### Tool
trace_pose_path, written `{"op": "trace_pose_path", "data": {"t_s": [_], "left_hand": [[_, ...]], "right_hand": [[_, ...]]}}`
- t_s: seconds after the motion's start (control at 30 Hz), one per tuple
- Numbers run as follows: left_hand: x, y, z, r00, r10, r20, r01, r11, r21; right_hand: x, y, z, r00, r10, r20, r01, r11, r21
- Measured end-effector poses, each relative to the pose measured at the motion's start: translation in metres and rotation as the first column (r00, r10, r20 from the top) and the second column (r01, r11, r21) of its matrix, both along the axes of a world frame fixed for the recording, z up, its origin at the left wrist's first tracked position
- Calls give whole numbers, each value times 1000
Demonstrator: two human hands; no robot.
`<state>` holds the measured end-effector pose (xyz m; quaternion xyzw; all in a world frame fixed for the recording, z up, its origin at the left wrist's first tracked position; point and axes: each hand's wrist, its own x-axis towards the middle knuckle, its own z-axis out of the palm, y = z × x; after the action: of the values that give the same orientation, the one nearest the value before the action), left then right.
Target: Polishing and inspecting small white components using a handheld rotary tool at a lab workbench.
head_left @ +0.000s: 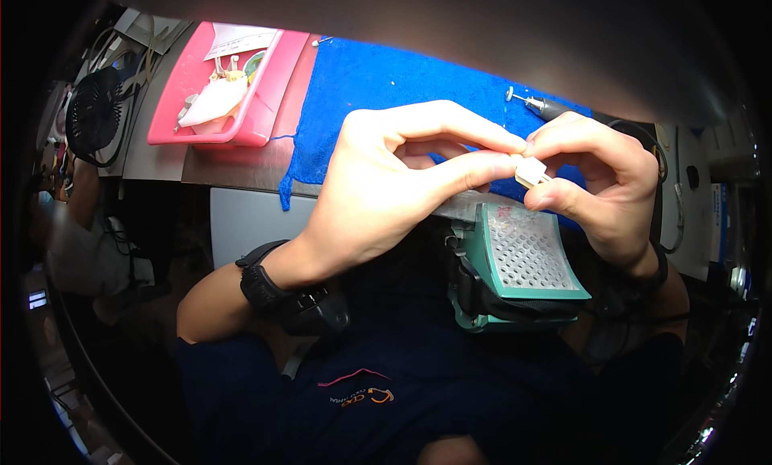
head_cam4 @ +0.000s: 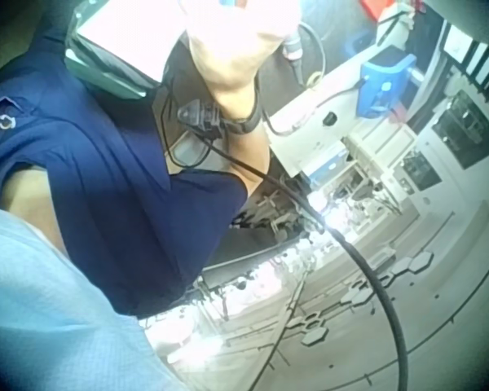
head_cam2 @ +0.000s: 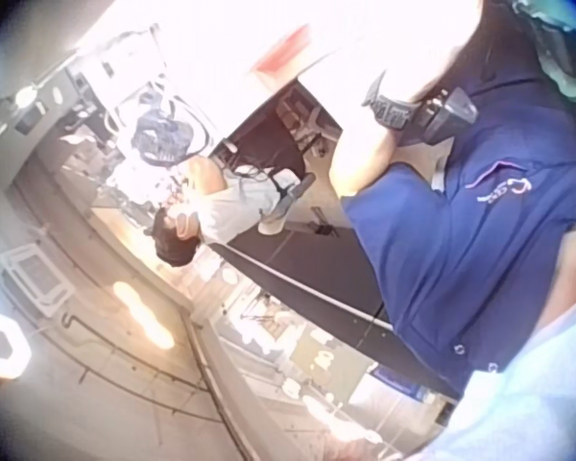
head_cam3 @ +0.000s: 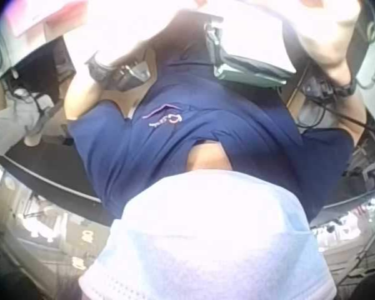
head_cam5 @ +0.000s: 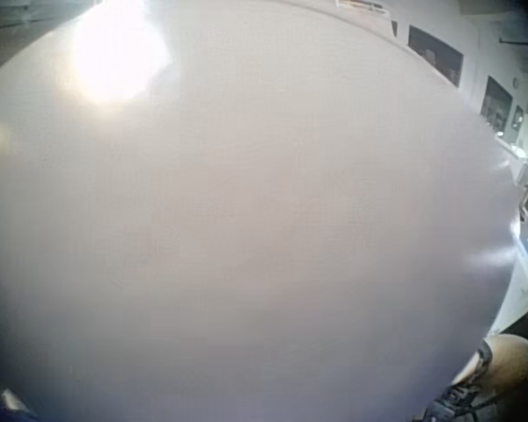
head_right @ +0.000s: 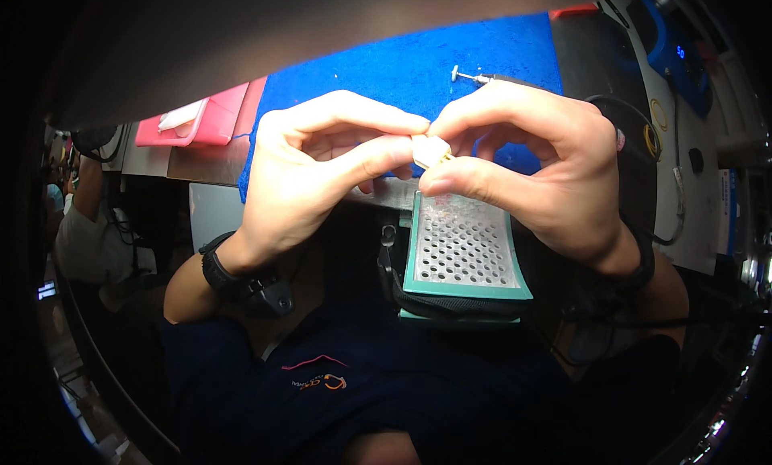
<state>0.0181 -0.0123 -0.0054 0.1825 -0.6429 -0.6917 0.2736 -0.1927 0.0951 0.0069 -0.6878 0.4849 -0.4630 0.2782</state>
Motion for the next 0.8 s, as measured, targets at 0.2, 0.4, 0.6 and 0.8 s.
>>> {"op": "trace_pose_path", "data": {"t_s": [0.2, 0.4, 0.6, 0.8], "left_hand": [[0, 3, -1, 999, 23, 32, -23, 1000, -2], [-5, 6, -15, 994, 98, -46, -104, 982, -157], [-4, 6, -18, 991, 132, -26, -135, 975, -177], [-4, 6, -15, 991, 119, -56, -126, 981, -147]], "right_hand": [[0, -2, -2, 996, -12, -89, 5, 997, -79], [2, -2, -5, 995, -15, -95, 6, 995, -100], [4, -8, -10, 993, -48, -110, 25, 980, -196], [5, -2, -6, 992, -68, -108, 64, 997, -36]]}}
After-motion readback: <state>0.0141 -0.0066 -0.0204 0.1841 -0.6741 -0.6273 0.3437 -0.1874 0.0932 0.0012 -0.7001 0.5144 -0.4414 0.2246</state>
